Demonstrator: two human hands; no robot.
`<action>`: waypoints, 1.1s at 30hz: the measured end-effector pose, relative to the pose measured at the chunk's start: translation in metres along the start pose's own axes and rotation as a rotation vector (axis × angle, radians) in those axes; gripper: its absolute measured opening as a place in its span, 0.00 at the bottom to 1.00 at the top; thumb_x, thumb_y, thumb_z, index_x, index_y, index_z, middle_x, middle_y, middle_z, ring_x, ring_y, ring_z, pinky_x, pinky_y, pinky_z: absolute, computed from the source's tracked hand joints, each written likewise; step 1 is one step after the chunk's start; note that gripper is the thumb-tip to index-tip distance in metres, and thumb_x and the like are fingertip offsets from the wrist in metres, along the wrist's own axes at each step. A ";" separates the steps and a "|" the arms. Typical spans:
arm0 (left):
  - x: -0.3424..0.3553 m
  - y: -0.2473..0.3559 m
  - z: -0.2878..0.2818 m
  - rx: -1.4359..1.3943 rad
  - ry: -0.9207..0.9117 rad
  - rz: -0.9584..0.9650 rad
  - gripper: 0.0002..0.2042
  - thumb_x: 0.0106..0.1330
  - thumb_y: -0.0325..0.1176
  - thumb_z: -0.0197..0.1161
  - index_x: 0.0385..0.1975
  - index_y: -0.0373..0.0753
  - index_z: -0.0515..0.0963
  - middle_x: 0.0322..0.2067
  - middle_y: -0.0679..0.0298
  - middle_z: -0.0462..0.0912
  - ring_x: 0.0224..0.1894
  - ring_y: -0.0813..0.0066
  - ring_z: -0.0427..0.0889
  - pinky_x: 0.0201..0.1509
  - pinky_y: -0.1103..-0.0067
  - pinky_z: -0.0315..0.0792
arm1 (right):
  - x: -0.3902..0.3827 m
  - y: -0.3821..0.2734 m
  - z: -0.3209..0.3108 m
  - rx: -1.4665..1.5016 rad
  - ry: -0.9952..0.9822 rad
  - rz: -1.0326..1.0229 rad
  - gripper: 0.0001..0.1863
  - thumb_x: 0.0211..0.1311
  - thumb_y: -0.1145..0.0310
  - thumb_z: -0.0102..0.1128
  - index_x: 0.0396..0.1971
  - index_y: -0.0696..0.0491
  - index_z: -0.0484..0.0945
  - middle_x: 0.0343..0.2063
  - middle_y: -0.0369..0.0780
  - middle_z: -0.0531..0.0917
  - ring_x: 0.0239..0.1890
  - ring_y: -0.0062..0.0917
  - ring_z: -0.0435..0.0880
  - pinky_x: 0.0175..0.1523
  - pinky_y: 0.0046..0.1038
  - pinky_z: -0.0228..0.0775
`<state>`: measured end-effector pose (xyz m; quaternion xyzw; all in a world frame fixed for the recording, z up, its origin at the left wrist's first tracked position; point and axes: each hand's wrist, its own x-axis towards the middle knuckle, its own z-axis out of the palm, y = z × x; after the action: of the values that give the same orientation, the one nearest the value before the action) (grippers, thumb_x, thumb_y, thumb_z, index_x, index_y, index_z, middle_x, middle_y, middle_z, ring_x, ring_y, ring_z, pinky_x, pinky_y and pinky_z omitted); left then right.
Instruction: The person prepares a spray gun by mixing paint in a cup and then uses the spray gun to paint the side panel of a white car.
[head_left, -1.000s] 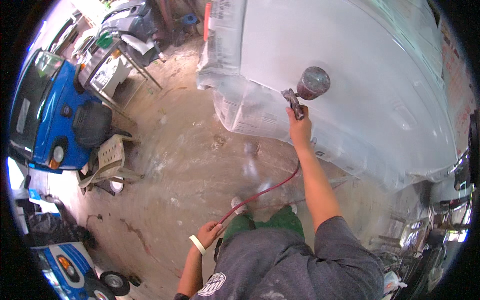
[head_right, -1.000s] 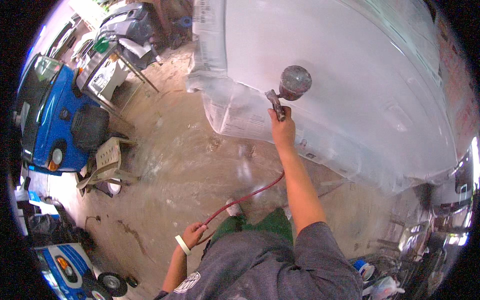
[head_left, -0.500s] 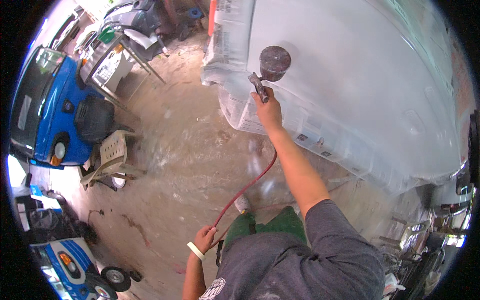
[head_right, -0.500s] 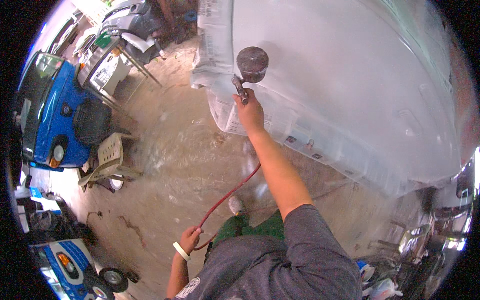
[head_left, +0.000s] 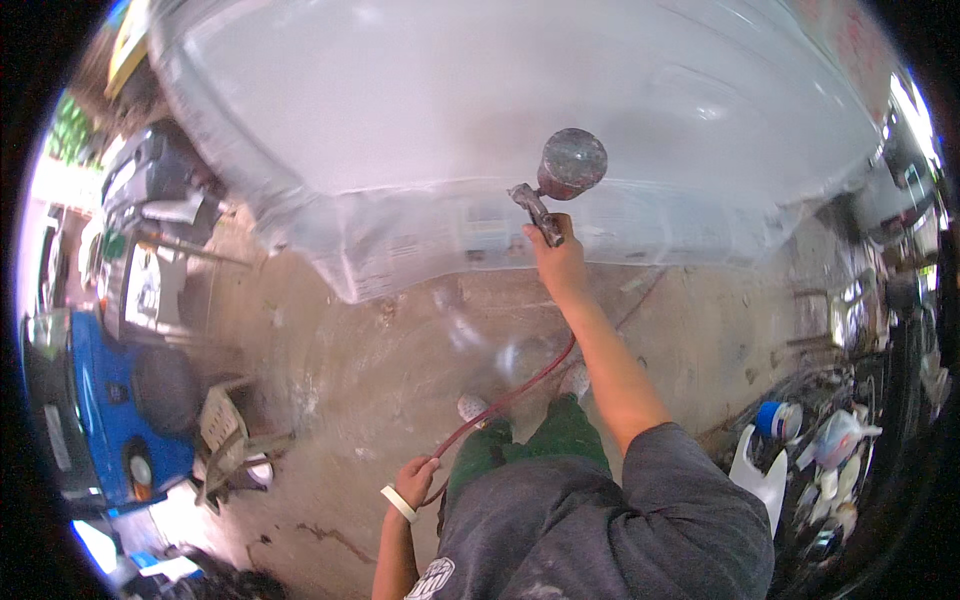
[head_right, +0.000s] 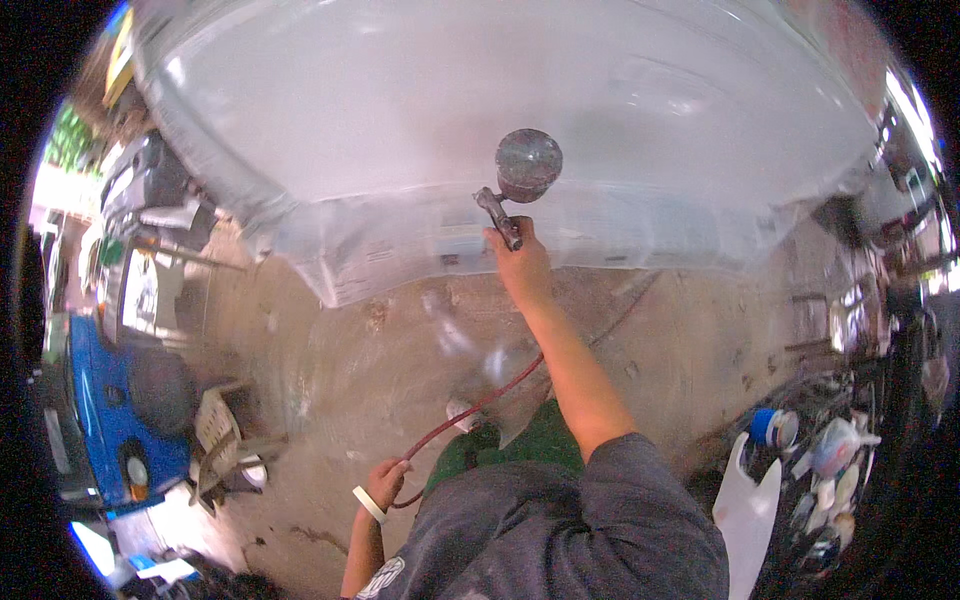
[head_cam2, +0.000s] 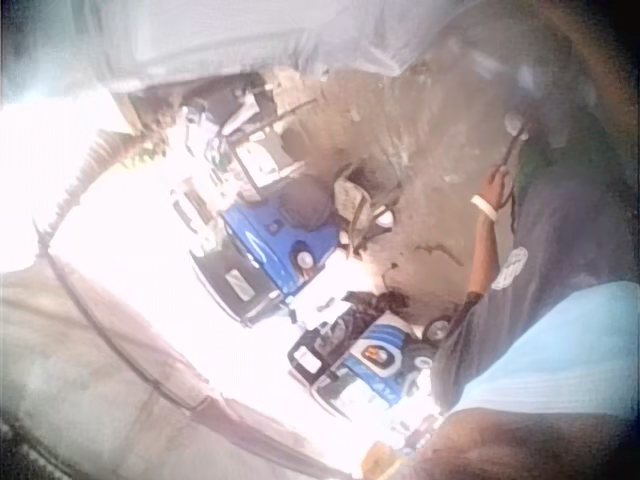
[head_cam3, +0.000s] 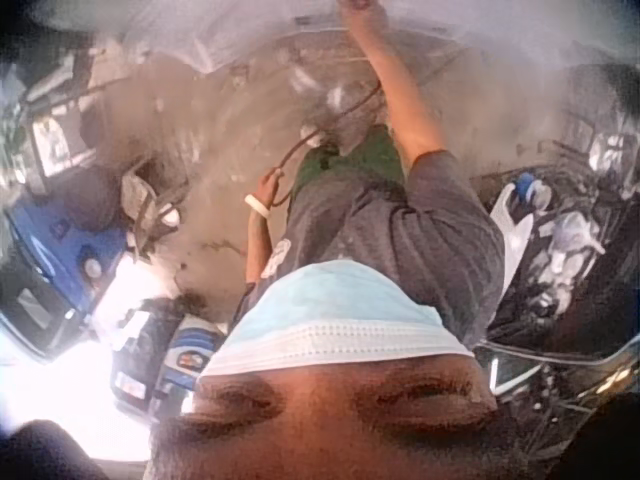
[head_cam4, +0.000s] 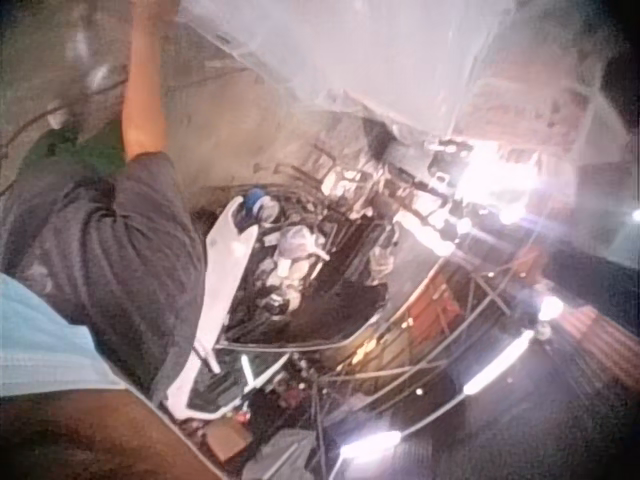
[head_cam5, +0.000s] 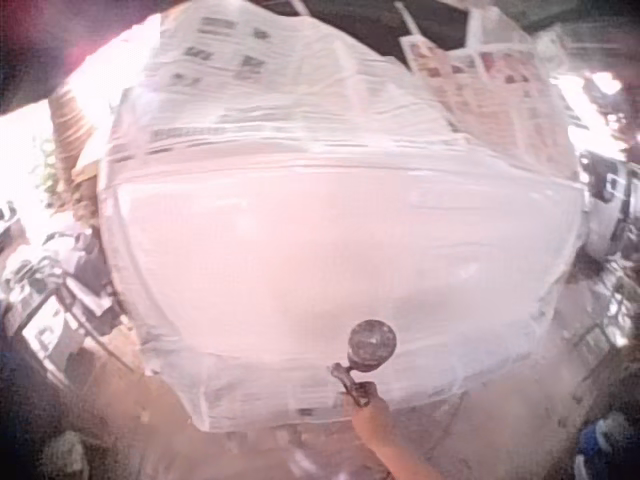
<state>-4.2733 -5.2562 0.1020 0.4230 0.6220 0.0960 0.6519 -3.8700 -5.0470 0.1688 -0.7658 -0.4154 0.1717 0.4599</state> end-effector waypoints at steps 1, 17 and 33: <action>0.006 0.012 0.012 0.010 -0.045 0.002 0.12 0.68 0.39 0.59 0.32 0.37 0.81 0.16 0.75 0.66 0.18 0.86 0.62 0.22 0.82 0.55 | 0.005 0.018 -0.025 0.015 0.043 0.023 0.22 0.63 0.51 0.63 0.40 0.55 0.71 0.25 0.49 0.83 0.33 0.50 0.83 0.36 0.45 0.72; 0.046 0.151 0.266 0.294 -0.341 -0.016 0.11 0.69 0.39 0.58 0.31 0.39 0.78 0.14 0.75 0.65 0.13 0.84 0.60 0.19 0.83 0.53 | 0.096 0.254 -0.370 -0.014 0.464 0.247 0.25 0.62 0.48 0.62 0.43 0.56 0.73 0.29 0.49 0.83 0.36 0.48 0.83 0.41 0.43 0.71; 0.056 0.219 0.404 0.517 -0.485 -0.002 0.15 0.72 0.43 0.54 0.36 0.37 0.79 0.24 0.69 0.72 0.29 0.79 0.71 0.35 0.79 0.67 | 0.187 0.398 -0.529 0.048 0.741 0.408 0.26 0.62 0.45 0.61 0.44 0.54 0.72 0.24 0.45 0.82 0.24 0.36 0.84 0.25 0.38 0.76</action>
<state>-3.8135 -5.2571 0.1549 0.5838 0.4532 -0.1685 0.6522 -3.2270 -5.2877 0.1284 -0.8315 -0.0577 -0.0180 0.5522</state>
